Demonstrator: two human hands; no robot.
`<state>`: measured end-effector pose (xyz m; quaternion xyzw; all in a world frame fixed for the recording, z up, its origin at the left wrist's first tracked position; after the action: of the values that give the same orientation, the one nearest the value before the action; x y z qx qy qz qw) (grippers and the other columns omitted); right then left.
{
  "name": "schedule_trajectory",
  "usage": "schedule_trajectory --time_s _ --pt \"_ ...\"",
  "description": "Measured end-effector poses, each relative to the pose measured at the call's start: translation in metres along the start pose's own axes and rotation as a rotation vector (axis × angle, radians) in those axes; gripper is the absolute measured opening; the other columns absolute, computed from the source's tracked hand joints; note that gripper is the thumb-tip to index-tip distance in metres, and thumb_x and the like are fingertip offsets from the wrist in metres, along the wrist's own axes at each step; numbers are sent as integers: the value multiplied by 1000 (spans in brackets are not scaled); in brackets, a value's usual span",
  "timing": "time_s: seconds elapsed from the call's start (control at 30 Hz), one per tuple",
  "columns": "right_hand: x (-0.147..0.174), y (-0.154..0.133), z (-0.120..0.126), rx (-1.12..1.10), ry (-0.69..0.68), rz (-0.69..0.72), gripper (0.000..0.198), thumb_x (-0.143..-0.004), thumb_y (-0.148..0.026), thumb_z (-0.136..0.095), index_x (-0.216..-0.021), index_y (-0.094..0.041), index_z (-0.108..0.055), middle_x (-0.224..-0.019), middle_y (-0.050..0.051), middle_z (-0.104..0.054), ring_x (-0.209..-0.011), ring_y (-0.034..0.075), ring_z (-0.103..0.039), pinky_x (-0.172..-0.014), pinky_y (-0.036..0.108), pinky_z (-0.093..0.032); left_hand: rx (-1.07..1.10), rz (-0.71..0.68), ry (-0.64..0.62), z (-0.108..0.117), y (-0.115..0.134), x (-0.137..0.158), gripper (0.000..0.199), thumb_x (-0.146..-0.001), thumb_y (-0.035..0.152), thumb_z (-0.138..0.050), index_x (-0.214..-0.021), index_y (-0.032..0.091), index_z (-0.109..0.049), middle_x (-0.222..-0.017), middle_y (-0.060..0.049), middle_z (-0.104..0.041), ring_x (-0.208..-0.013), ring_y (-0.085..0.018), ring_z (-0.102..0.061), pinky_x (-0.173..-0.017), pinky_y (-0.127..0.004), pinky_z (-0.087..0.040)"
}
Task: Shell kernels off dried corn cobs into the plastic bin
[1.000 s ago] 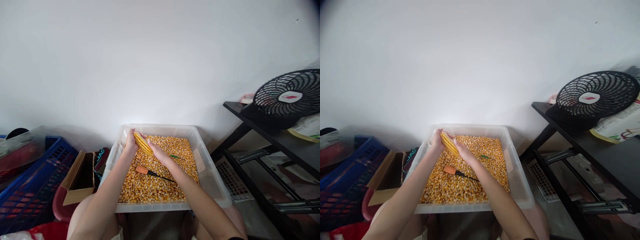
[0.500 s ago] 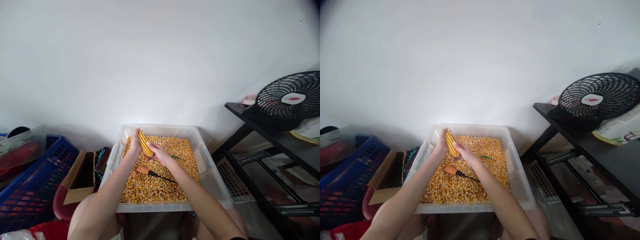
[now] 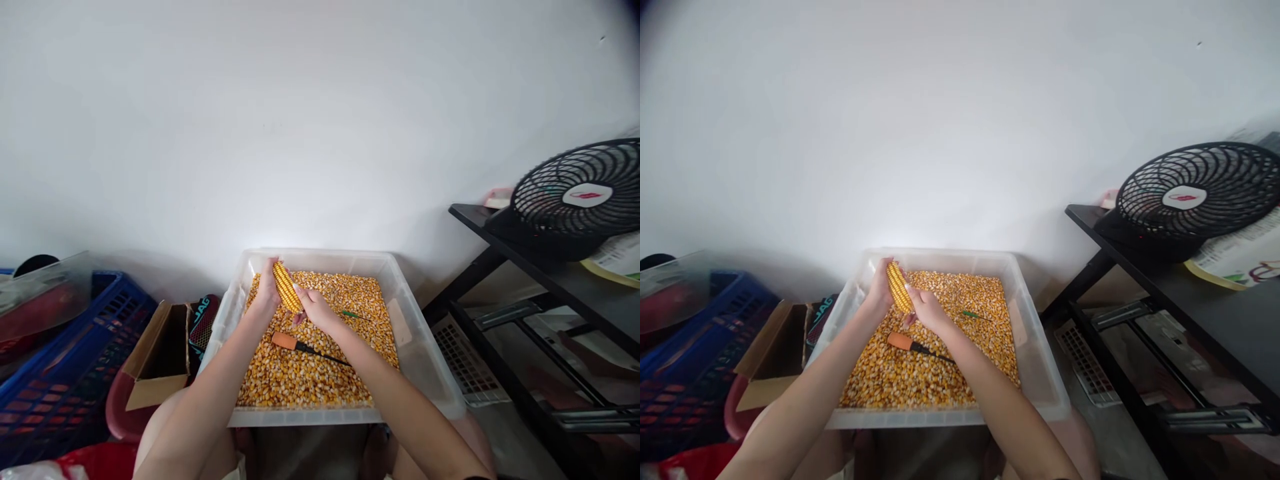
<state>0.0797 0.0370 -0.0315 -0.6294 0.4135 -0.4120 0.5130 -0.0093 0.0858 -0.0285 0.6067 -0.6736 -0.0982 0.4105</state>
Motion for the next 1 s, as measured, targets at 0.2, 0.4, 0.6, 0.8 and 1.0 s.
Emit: schedule_trajectory --time_s 0.2,0.4,0.6,0.8,1.0 --pt "2 -7 -1 -58 -58 -14 62 -76 -73 -46 -92 -16 -66 -64 3 -66 -41 12 -56 -43 26 -49 30 -19 -53 -5 8 3 17 -74 31 -55 -65 17 -52 -47 1 -53 -40 -10 -51 -43 -20 -44" --pt "9 -17 -14 -104 -269 -21 48 -76 -57 -60 -102 -18 -67 -80 4 -69 -53 11 -60 -55 26 -54 90 -37 -111 -7 16 1 17 -69 31 -58 -66 17 -50 -49 1 -52 -41 -11 -51 -40 -20 -42" --pt "9 -14 -13 -138 -268 -20 45 -75 -55 -63 -96 -16 -68 -79 4 -68 -55 11 -60 -59 29 -56 88 -32 -166 -11 17 0 16 -69 31 -57 -66 17 -50 -48 1 -52 -41 -10 -50 -40 -19 -41" --pt "3 -13 -2 -8 -152 25 39 -74 -55 -63 -90 -20 -64 -81 1 -64 -65 14 -58 -53 24 -50 24 -33 -225 -20 8 5 14 -68 30 -58 -70 16 -54 -52 2 -54 -42 -10 -52 -46 -21 -47" --pt "4 -26 4 223 -65 173 41 -82 -59 -51 -75 -19 -56 -65 -3 -53 -59 11 -48 -56 23 -38 -30 -66 -283 -27 0 9 15 -69 31 -55 -66 16 -53 -50 2 -53 -43 -11 -52 -49 -22 -48"
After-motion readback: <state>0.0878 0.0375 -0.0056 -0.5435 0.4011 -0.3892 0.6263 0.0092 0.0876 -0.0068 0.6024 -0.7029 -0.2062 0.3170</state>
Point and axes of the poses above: each hand's wrist, its own x-axis away from the middle knuckle, its own z-axis out of the back of the hand, y = z × x, the point moved 10 cm from there along -x, towards the middle knuckle
